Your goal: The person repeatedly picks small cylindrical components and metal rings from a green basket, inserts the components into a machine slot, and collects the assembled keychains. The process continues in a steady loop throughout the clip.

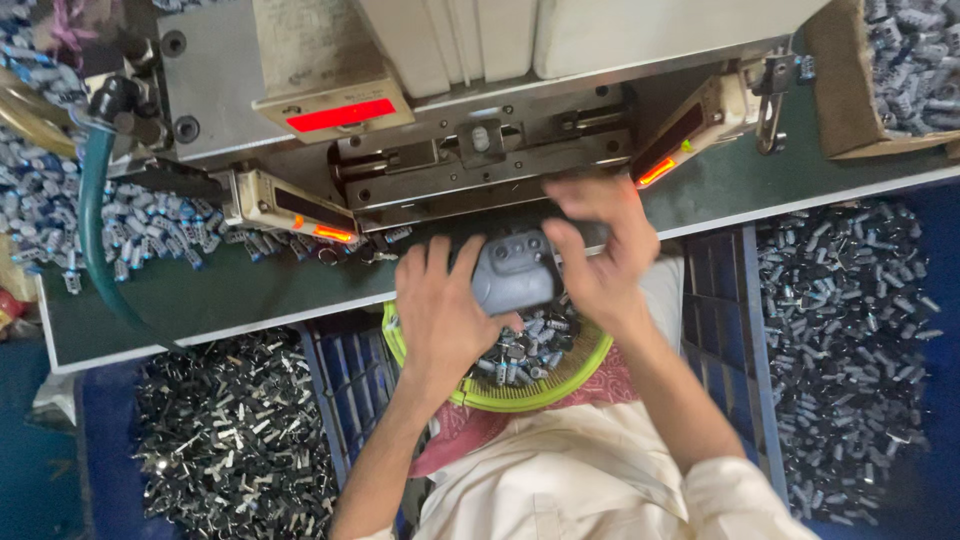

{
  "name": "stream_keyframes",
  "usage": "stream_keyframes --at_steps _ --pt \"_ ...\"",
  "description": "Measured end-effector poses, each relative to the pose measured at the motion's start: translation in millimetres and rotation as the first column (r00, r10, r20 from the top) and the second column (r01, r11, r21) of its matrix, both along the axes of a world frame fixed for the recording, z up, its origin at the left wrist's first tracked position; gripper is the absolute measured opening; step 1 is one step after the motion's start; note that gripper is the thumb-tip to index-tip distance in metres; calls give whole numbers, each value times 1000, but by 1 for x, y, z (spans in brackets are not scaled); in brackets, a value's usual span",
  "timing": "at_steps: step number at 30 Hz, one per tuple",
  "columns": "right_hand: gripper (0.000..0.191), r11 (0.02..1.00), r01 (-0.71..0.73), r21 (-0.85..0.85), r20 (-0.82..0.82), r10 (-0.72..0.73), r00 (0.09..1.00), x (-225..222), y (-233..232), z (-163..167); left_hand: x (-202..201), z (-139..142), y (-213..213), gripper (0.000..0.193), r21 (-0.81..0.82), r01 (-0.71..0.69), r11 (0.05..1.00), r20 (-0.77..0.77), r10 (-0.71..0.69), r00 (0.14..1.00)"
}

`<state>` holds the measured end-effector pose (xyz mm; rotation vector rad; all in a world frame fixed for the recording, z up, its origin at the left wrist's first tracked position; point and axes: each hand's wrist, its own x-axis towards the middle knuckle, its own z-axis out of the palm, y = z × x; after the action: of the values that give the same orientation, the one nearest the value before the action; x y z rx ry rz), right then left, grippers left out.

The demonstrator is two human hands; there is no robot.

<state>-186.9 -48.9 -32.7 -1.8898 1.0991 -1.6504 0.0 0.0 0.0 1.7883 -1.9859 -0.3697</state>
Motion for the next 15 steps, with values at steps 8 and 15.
stream_keyframes --at_steps 8,15 --pt "33 995 93 20 -442 -74 894 -8 55 -36 -21 -51 -28 89 -199 141 970 77 -128 989" --pt "22 980 168 -110 -469 -201 860 -13 43 -63 -24 -70 -26 84 -330 122 936 66 -107 992"
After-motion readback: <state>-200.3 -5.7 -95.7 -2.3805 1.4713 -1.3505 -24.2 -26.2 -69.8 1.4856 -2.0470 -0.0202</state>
